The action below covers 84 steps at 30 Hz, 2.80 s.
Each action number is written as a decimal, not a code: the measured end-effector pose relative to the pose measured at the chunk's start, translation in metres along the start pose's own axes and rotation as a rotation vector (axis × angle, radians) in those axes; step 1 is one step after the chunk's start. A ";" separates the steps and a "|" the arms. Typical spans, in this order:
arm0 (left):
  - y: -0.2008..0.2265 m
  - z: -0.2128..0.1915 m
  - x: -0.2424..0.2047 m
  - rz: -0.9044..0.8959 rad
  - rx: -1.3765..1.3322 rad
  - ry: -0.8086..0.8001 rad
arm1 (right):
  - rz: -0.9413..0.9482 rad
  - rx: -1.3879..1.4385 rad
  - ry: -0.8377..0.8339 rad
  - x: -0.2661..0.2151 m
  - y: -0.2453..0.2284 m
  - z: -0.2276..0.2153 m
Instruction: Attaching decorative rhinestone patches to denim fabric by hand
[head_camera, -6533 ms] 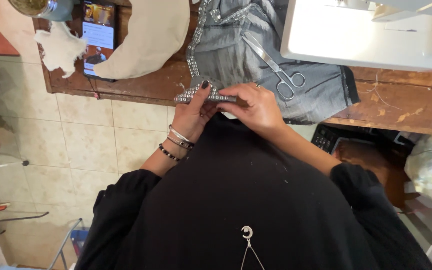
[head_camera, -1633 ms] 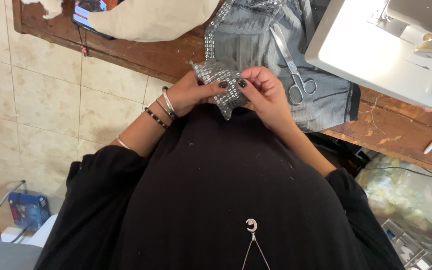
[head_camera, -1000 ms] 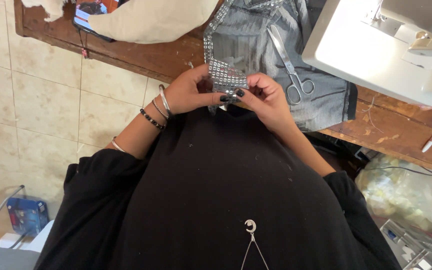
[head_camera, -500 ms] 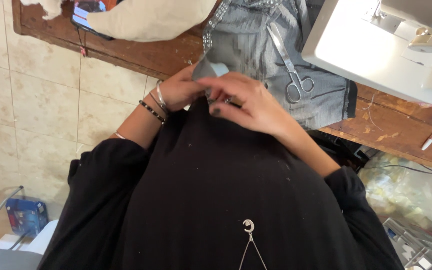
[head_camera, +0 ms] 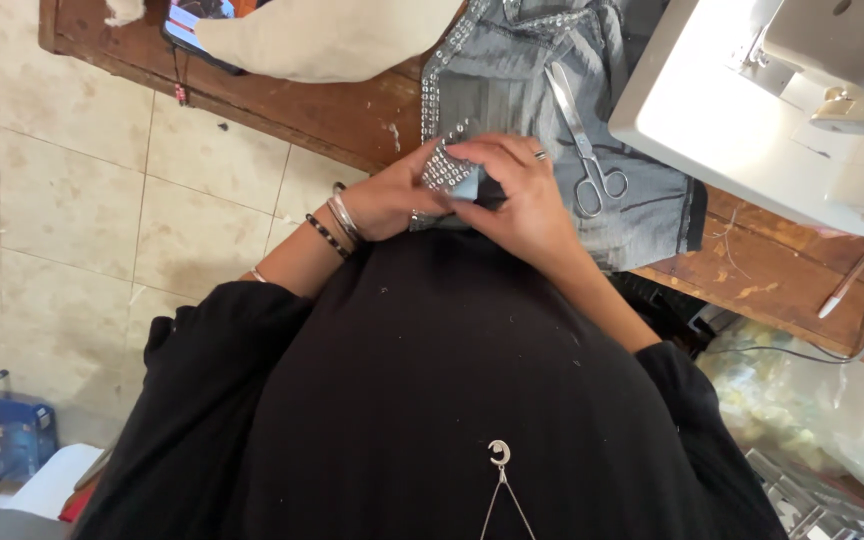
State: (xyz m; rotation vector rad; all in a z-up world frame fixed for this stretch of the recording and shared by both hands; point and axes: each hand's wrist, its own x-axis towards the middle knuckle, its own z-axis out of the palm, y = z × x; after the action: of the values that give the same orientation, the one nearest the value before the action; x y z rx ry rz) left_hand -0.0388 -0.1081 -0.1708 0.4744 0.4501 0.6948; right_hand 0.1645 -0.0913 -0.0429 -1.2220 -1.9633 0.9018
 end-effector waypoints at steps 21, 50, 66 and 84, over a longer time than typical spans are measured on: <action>0.071 0.011 -0.048 0.073 0.063 0.680 | 0.631 0.996 0.286 -0.012 0.031 0.030; 0.098 0.021 -0.106 0.297 0.474 0.350 | 0.541 0.207 0.353 -0.015 -0.010 0.011; 0.104 0.032 -0.072 0.267 0.490 0.348 | 0.507 1.022 0.314 -0.022 -0.034 0.051; 0.112 0.028 -0.044 0.341 0.565 0.300 | 0.655 0.801 0.568 -0.046 -0.013 0.045</action>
State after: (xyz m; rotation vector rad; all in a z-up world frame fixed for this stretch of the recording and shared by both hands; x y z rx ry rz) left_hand -0.1093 -0.0707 -0.0765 1.0009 0.8699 0.9752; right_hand 0.1386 -0.1477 -0.0650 -1.3983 -0.6214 1.2919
